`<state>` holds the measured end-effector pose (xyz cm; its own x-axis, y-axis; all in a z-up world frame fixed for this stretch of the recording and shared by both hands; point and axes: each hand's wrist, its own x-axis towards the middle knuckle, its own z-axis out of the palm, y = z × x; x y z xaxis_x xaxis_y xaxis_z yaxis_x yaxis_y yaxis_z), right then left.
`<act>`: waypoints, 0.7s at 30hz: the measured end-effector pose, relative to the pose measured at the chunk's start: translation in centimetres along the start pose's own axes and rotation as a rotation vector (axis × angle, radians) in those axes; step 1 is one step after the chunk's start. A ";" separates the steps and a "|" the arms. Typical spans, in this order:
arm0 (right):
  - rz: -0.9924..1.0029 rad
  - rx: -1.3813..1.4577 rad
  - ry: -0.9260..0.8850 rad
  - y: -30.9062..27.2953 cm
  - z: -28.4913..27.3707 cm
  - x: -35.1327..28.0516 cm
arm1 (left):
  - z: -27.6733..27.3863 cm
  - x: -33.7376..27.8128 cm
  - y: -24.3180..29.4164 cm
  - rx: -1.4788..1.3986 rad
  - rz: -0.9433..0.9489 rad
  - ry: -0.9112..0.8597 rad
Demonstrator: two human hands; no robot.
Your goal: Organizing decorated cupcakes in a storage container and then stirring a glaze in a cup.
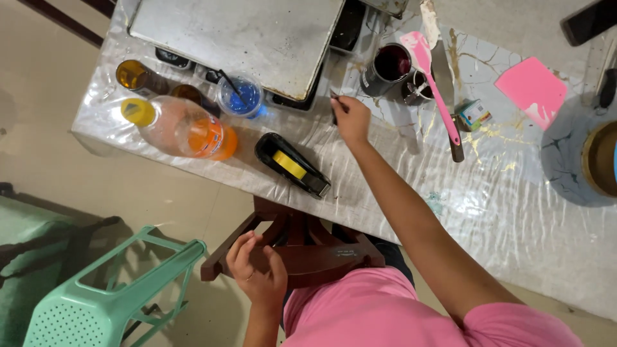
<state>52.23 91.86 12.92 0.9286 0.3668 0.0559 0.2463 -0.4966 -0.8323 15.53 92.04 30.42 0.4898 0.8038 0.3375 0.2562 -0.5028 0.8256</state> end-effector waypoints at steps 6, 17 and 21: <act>-0.030 0.135 -0.053 1.1 3.0 0.4 | -0.1 0.2 0.1 -0.031 -0.031 -0.016; -0.163 0.214 -0.142 0.3 -0.5 -3.2 | 0.0 1.3 0.9 0.029 -0.026 -0.070; -0.089 0.237 -0.124 -0.7 -1.6 -4.5 | 0.1 1.5 1.1 0.085 -0.023 -0.067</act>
<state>48.32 89.25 14.15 0.8616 0.5015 0.0785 0.2399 -0.2660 -0.9336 16.62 92.64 31.75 0.5369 0.7939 0.2853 0.3366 -0.5118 0.7904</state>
